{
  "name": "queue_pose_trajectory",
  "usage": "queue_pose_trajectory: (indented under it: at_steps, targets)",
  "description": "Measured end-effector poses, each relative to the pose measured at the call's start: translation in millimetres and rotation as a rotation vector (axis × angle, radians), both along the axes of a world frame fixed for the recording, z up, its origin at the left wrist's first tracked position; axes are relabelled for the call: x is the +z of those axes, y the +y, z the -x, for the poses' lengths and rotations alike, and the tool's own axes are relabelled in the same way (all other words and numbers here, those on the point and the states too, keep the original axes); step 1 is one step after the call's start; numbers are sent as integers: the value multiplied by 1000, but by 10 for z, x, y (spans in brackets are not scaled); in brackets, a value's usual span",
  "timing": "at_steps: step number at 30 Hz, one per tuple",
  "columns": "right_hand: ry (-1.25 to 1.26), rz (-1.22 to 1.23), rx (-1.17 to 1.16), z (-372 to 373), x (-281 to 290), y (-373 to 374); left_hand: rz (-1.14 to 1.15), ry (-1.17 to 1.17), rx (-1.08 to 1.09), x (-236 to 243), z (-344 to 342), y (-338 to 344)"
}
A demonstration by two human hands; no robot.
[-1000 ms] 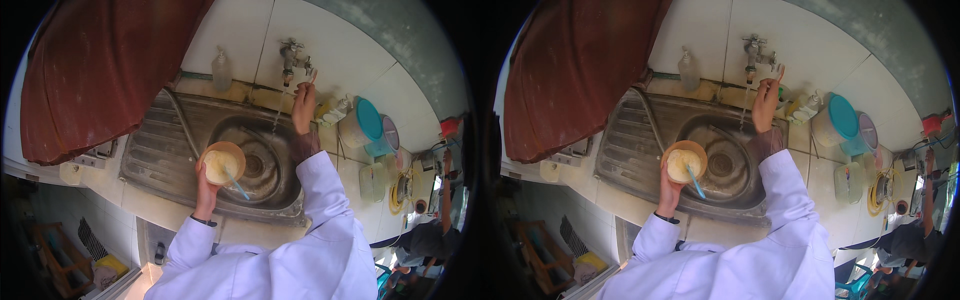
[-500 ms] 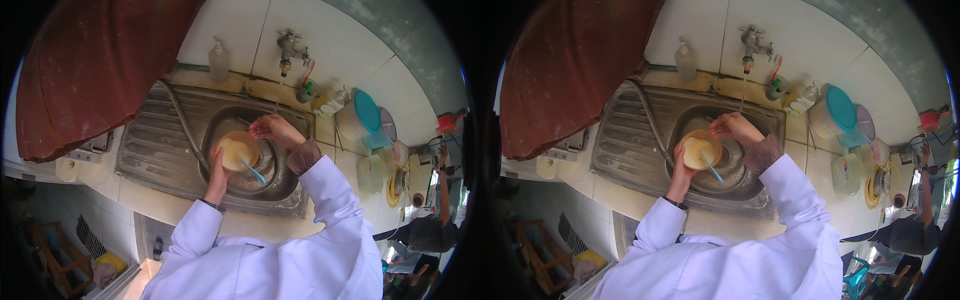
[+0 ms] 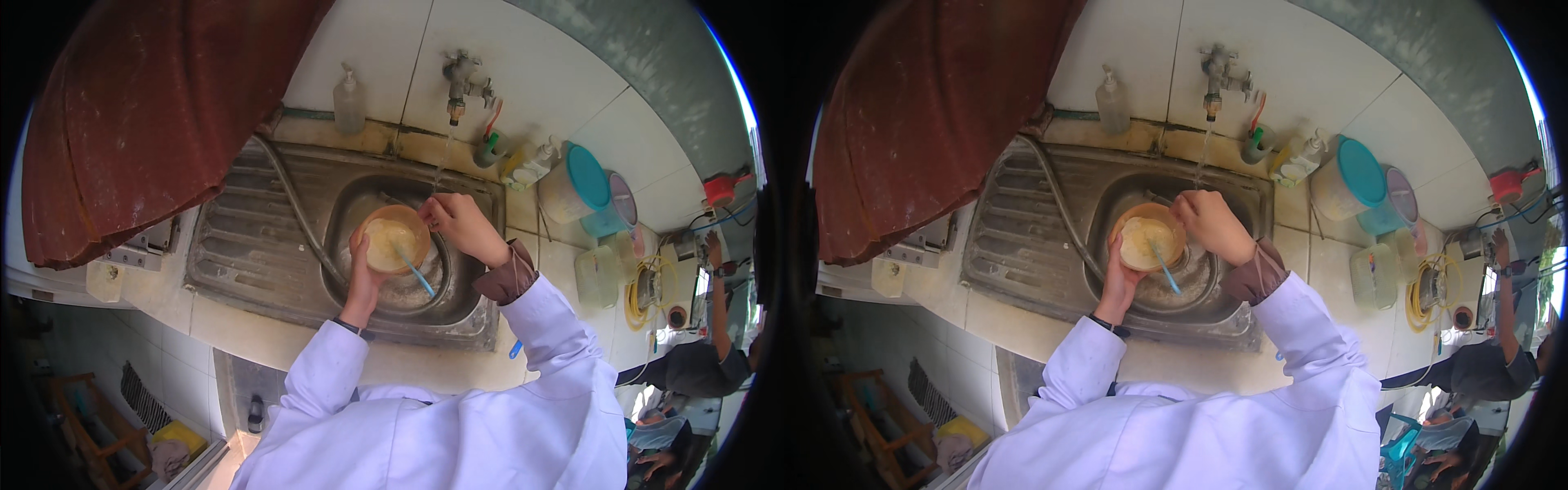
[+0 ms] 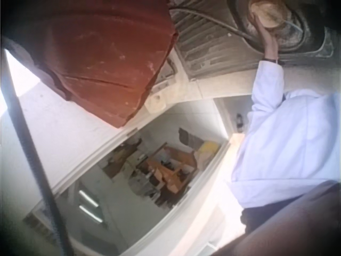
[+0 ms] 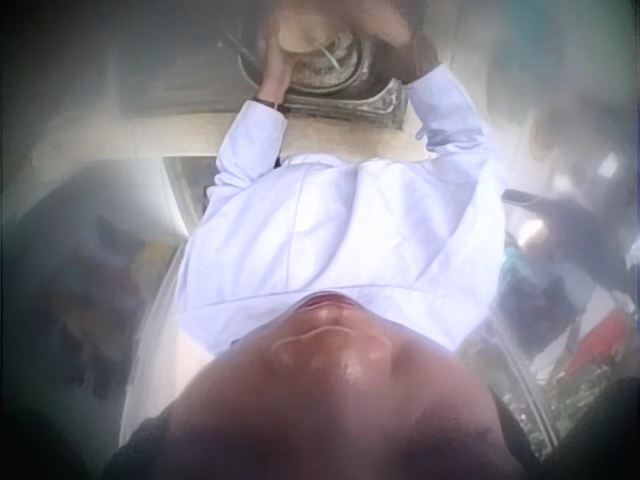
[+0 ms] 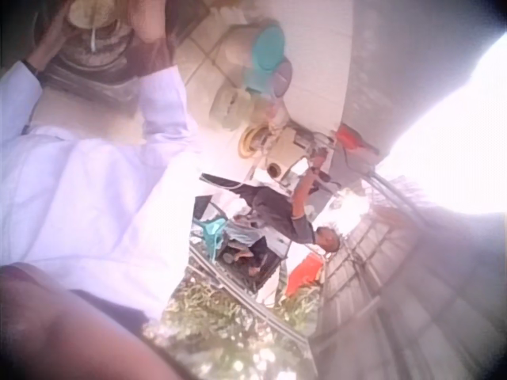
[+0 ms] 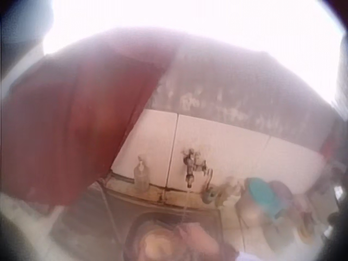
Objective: The person handles dental impression trays and measures powder into a bowl from a container. They add water from a faucet and mix the mixture using a spatula before plugging in a machine on the counter.
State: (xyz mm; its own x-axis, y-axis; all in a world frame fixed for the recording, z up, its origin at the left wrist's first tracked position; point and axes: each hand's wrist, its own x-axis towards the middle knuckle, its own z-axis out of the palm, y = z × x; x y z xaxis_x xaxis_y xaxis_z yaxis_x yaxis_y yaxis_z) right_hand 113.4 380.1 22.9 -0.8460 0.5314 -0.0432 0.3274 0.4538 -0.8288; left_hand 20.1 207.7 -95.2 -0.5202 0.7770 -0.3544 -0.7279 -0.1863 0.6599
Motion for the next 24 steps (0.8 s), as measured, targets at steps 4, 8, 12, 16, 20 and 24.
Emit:
queue_pose_trajectory:
  at_steps: [4, 8, 12, 16, 20, 24]
  targets:
    - [243, 598, -396, 121, -784, 877, -1, 30, 45, -101, 14, 1]
    - [162, 845, -324, 263, -991, 1080, 42, 76, 58, 16, 41, -60]
    - [-13, 840, -81, 421, -581, 728, 83, 125, 57, 62, 56, -75]
    - [-162, 538, 212, 386, -305, 254, 109, 85, 30, 71, 45, 6]
    - [-135, -493, 195, 444, 344, 258, 89, 76, 51, 71, 63, 12]
    - [41, -1284, -216, 789, 704, 1260, 47, 68, 40, 168, 78, -27]
